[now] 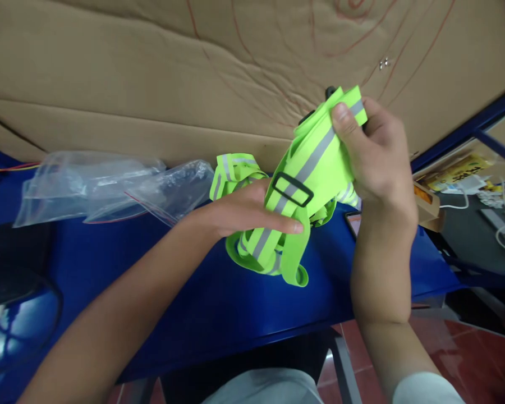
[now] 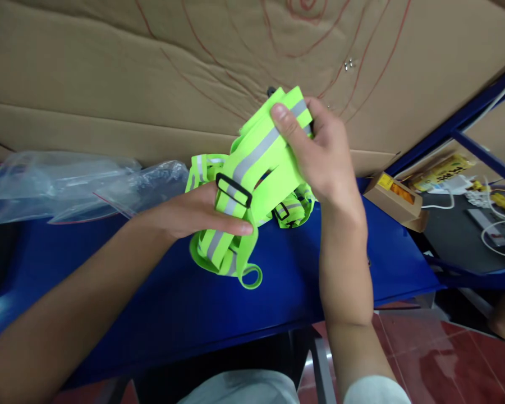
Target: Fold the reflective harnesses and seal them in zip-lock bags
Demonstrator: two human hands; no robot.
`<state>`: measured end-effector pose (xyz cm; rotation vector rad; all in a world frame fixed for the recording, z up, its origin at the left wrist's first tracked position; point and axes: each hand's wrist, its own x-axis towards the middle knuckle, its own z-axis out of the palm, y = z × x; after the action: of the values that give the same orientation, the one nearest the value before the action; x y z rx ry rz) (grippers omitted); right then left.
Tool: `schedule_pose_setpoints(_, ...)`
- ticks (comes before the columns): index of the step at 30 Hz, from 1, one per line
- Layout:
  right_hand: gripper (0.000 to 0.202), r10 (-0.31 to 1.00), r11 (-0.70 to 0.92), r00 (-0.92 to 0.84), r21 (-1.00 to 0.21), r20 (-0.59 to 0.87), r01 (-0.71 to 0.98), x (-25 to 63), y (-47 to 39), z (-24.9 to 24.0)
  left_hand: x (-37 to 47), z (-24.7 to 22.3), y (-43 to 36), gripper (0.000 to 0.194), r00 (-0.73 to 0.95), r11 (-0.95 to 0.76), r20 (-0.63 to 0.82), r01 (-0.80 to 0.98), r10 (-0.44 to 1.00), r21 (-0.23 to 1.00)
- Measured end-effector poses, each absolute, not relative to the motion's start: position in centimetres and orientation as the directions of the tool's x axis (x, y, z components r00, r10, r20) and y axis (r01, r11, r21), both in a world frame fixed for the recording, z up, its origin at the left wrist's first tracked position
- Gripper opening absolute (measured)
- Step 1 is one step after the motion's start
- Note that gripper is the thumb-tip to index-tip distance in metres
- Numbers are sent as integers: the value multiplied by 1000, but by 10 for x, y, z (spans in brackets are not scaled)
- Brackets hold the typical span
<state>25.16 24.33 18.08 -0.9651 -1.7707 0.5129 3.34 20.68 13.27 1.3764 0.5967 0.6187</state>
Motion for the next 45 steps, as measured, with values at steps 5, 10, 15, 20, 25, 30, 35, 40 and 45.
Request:
schedule_pose_setpoints(5,44,907,382,-269,-901,323,206,260,240,186,33,115,219,44,743,-203,11,169,669,964)
schedule_pose_setpoints(10,51,905,417,-236,-845,354,333,249,229,191,7,118,235,43,850,-298,-97,286,519,910)
schedule_pose_setpoints(15,33,798,583,-241,-602,553,546,241,220,197,-13,133,238,90,792,-16,151,-176,591,984)
schedule_pose_setpoints(20,23,712,634,-230,-465,664,619,223,213,194,17,124,224,68,641,55,133,-265,756,963)
schedule_pose_setpoints(25,24,662,578,-163,-360,732,732,215,209,192,50,109,211,42,549,92,147,-384,823,919)
schedule_pose_setpoints(30,26,742,581,-195,-471,641,664,222,217,188,37,111,214,40,649,148,-33,-124,760,981)
schedule_pose_setpoints(35,25,803,548,-191,-572,565,610,229,225,188,26,119,217,47,682,37,-9,-26,731,999)
schedule_pose_setpoints(40,16,732,537,-113,-467,672,702,230,225,190,37,118,219,65,479,-65,161,-210,863,976)
schedule_pose_setpoints(45,16,724,567,-167,-440,669,696,231,224,190,38,123,218,41,358,-171,164,-11,919,985)
